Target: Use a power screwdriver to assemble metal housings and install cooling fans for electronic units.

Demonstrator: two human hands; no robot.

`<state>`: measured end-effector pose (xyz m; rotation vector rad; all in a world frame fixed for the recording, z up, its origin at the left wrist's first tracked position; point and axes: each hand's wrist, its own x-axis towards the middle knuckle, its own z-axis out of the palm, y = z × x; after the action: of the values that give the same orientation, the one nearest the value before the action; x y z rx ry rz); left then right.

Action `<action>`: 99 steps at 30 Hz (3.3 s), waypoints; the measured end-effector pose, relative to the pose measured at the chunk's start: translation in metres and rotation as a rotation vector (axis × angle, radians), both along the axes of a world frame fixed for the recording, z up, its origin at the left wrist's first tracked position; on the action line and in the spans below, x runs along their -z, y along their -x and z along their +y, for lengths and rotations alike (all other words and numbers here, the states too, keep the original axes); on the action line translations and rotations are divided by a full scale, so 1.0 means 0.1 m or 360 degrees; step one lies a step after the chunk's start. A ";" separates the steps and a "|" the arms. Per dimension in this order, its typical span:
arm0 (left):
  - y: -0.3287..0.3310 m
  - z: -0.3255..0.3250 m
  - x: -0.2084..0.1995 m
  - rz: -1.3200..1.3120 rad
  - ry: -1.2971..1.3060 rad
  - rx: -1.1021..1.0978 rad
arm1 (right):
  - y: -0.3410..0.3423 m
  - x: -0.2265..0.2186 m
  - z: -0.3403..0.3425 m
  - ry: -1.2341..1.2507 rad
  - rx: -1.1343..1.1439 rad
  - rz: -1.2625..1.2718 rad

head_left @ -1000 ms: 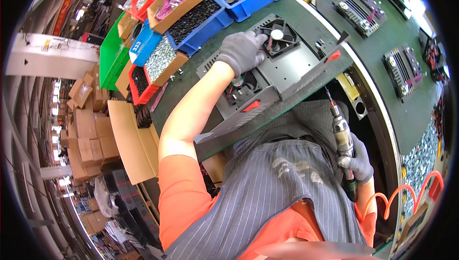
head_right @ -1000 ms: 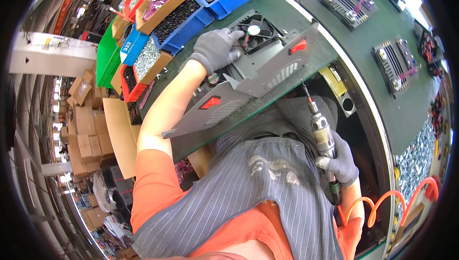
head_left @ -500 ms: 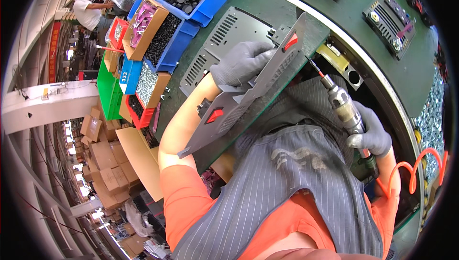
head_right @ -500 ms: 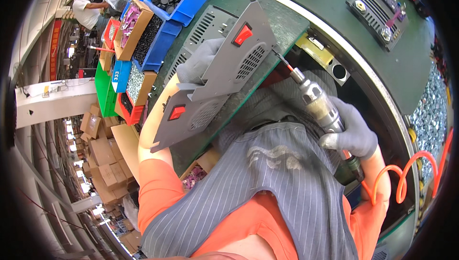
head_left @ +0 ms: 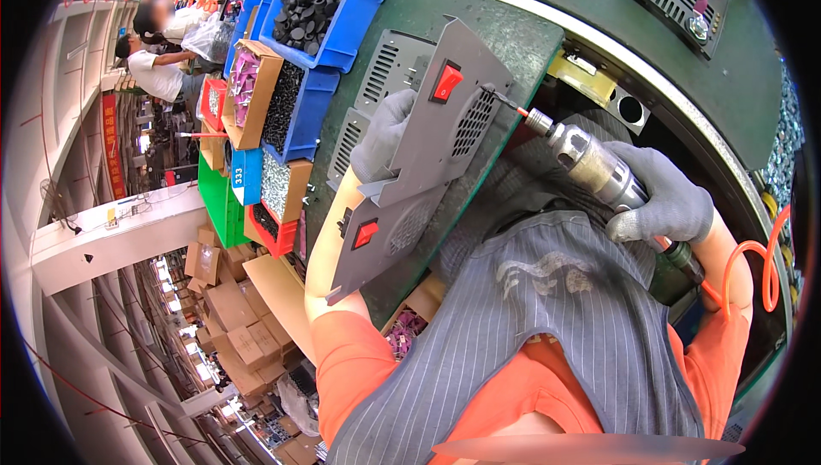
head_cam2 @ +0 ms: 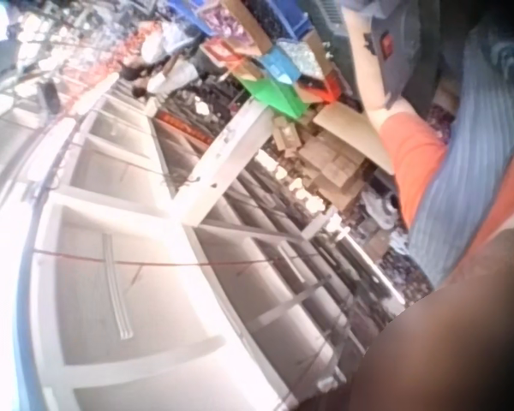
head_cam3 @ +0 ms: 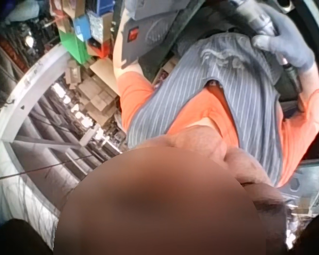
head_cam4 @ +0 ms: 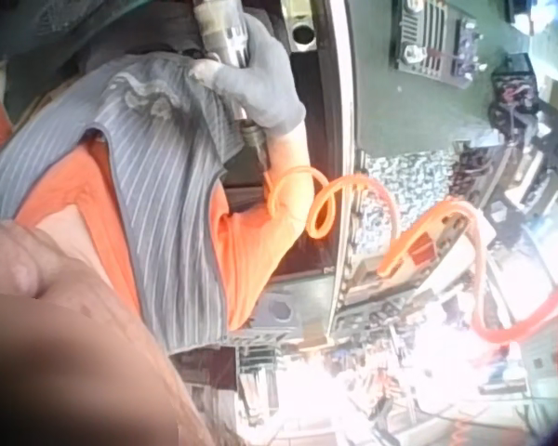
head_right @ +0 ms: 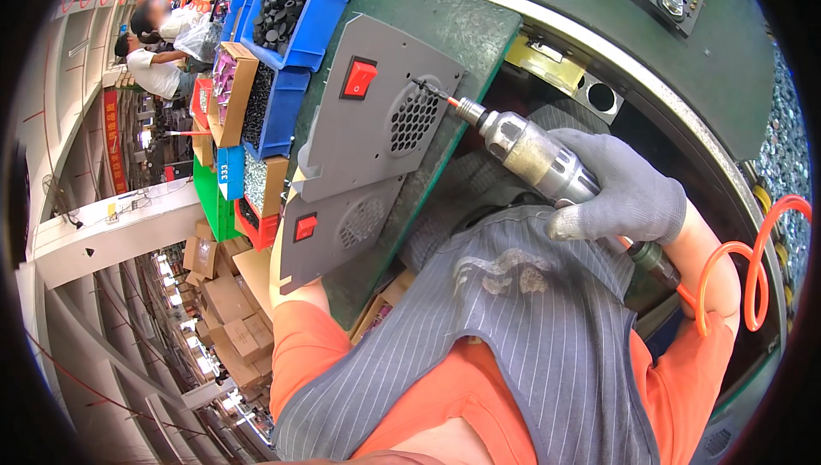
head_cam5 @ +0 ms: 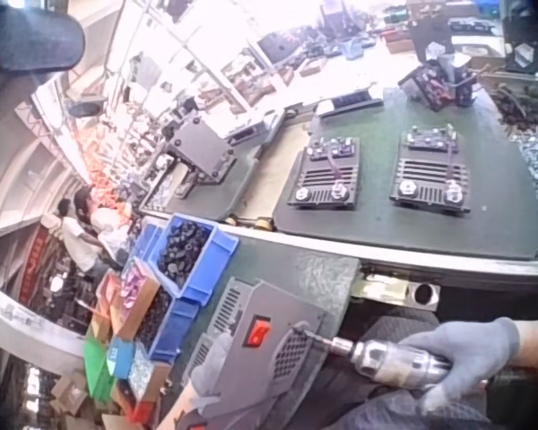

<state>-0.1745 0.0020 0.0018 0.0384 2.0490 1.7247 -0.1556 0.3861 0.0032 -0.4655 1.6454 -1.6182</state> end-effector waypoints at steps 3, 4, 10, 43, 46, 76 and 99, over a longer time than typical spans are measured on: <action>0.02 0.01 -0.01 -0.0024 0.0021 0.0015 | 0.02 -0.02 -0.01 -0.0030 0.0005 -0.0025; 0.03 0.00 -0.01 -0.0027 0.0027 0.0021 | 0.03 -0.03 -0.01 -0.0061 0.0006 -0.0030; 0.04 -0.02 0.03 -0.0066 0.0070 0.0049 | 0.03 -0.05 -0.03 -0.0039 -0.0015 -0.0033; -0.17 -0.18 -0.62 -0.0276 -0.0804 -0.0466 | -0.25 -0.35 -0.36 0.0189 0.0020 0.0316; -0.18 -0.09 -0.70 -0.0053 -0.0755 -0.0544 | -0.23 -0.49 -0.51 0.0088 -0.0124 0.0303; -0.36 0.11 -1.22 0.0290 -0.0314 -0.0175 | -0.29 -0.49 -0.69 0.0154 -0.0140 0.0546; -0.44 0.05 -0.46 0.0116 0.0224 -0.0203 | -0.55 0.02 -0.37 -0.0034 -0.0125 0.0117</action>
<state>-0.1304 0.0068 0.0475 -0.0768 2.2653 1.6704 -0.1007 0.3495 0.0009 -0.5777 1.6759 -1.5406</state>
